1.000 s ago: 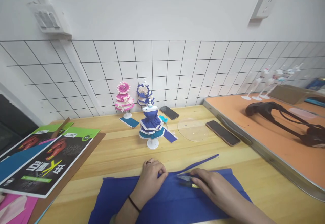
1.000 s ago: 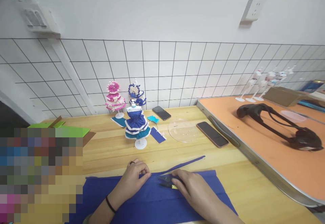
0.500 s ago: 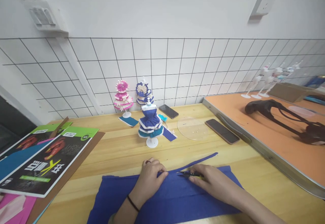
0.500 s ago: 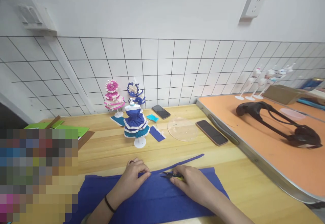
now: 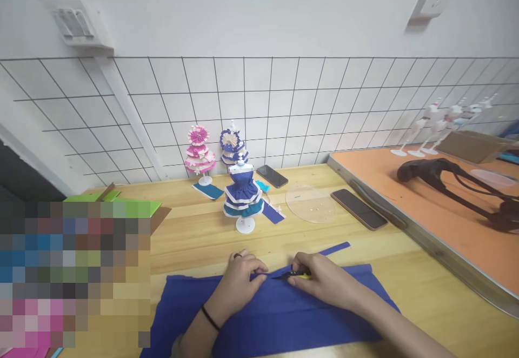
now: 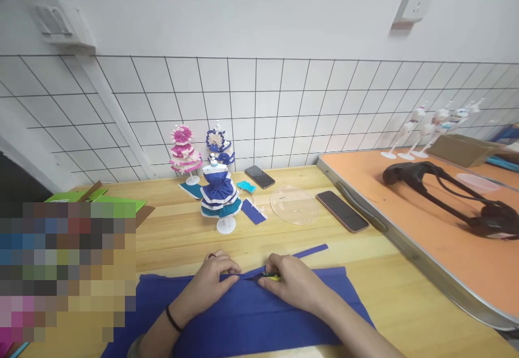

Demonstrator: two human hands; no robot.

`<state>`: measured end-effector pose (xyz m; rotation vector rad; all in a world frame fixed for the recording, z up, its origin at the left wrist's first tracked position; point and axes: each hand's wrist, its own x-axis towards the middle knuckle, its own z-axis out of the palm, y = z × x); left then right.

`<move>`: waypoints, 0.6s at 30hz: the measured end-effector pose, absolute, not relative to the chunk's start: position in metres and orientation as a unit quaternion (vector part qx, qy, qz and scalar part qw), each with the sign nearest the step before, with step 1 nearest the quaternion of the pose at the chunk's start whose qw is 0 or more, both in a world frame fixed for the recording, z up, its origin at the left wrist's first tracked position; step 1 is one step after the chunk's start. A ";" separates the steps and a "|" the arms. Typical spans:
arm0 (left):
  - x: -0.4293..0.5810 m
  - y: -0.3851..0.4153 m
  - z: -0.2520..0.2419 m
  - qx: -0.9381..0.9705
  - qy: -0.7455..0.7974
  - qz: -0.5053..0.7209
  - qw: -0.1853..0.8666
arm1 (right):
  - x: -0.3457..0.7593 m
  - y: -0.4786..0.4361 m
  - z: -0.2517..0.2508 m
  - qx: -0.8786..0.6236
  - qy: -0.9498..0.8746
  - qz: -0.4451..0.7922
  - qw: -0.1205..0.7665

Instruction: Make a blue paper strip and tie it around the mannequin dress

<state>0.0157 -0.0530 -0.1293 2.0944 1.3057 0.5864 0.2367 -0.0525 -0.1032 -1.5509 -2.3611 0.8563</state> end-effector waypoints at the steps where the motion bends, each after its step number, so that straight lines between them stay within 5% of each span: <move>1: 0.014 -0.053 -0.131 0.782 0.496 0.225 0.304 | 0.235 -0.052 -0.103 -0.519 -0.799 0.290 0.093; 18: 0.006 -0.049 -0.135 0.746 0.504 0.256 0.352 | 0.227 -0.043 -0.113 -0.486 -0.810 0.314 0.097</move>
